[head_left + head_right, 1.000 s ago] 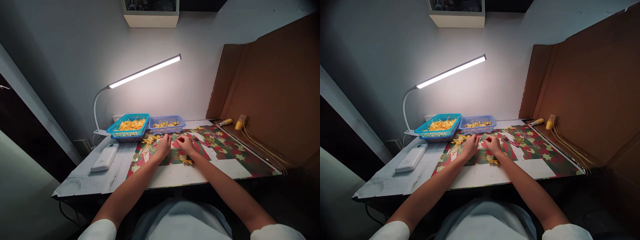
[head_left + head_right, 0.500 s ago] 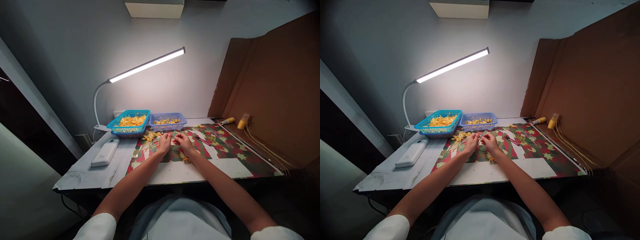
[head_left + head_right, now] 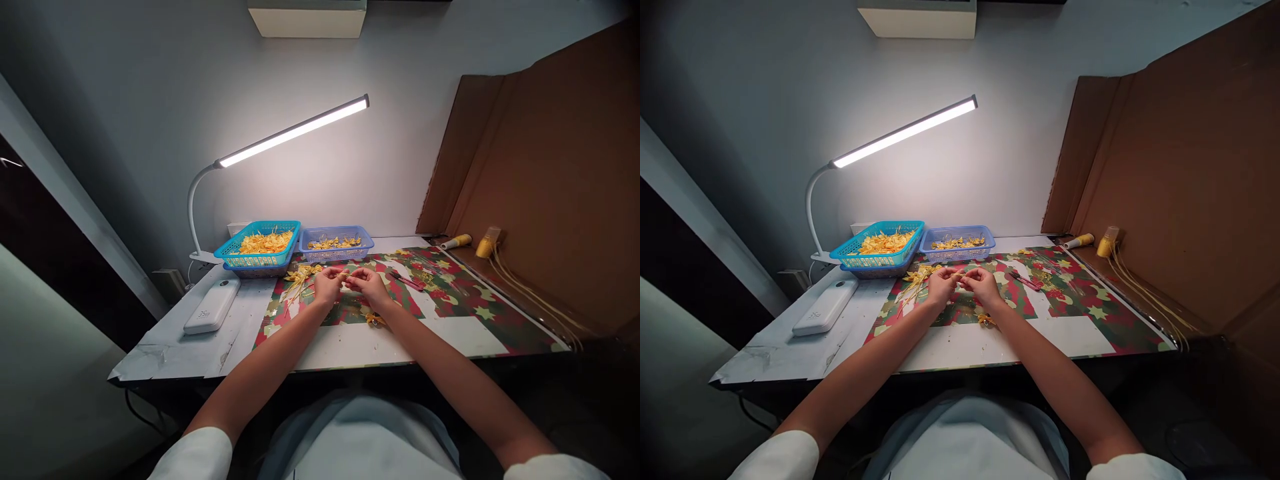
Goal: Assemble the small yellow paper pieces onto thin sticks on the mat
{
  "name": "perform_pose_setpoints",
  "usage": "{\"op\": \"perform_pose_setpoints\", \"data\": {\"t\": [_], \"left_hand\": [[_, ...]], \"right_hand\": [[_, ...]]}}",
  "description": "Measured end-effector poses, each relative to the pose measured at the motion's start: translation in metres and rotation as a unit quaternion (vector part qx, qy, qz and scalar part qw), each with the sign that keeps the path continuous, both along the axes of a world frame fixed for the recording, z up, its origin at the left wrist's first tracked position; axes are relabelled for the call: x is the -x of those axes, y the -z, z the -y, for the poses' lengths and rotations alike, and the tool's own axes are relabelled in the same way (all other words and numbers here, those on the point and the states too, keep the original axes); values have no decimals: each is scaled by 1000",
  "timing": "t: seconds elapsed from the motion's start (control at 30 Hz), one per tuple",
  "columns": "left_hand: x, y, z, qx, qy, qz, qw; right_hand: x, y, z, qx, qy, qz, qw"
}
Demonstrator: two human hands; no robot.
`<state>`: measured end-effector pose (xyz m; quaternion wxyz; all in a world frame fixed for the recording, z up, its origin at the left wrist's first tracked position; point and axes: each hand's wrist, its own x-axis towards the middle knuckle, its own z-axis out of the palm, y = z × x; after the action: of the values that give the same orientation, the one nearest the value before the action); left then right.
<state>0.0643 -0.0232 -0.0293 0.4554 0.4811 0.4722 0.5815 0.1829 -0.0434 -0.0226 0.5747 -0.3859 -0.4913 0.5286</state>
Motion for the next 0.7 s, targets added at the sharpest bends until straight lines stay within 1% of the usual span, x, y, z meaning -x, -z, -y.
{"op": "perform_pose_setpoints", "data": {"t": [0.13,0.3,0.4,0.57,0.7], "left_hand": [[2,-3,3,5,-7,-5,1000],[3,-4,3,18,10,-2,1000],[3,-4,2,18,8,-3,1000],[4,-4,3,25,14,9,1000],[4,-1,2,8,27,9,1000]], "right_hand": [[-3,-1,1,-37,25,62,997],[-5,-1,2,-68,43,138,987],[-6,-1,3,-77,36,132,988],[-7,-3,5,-76,5,127,989],[-6,0,2,-59,12,124,990]]}}
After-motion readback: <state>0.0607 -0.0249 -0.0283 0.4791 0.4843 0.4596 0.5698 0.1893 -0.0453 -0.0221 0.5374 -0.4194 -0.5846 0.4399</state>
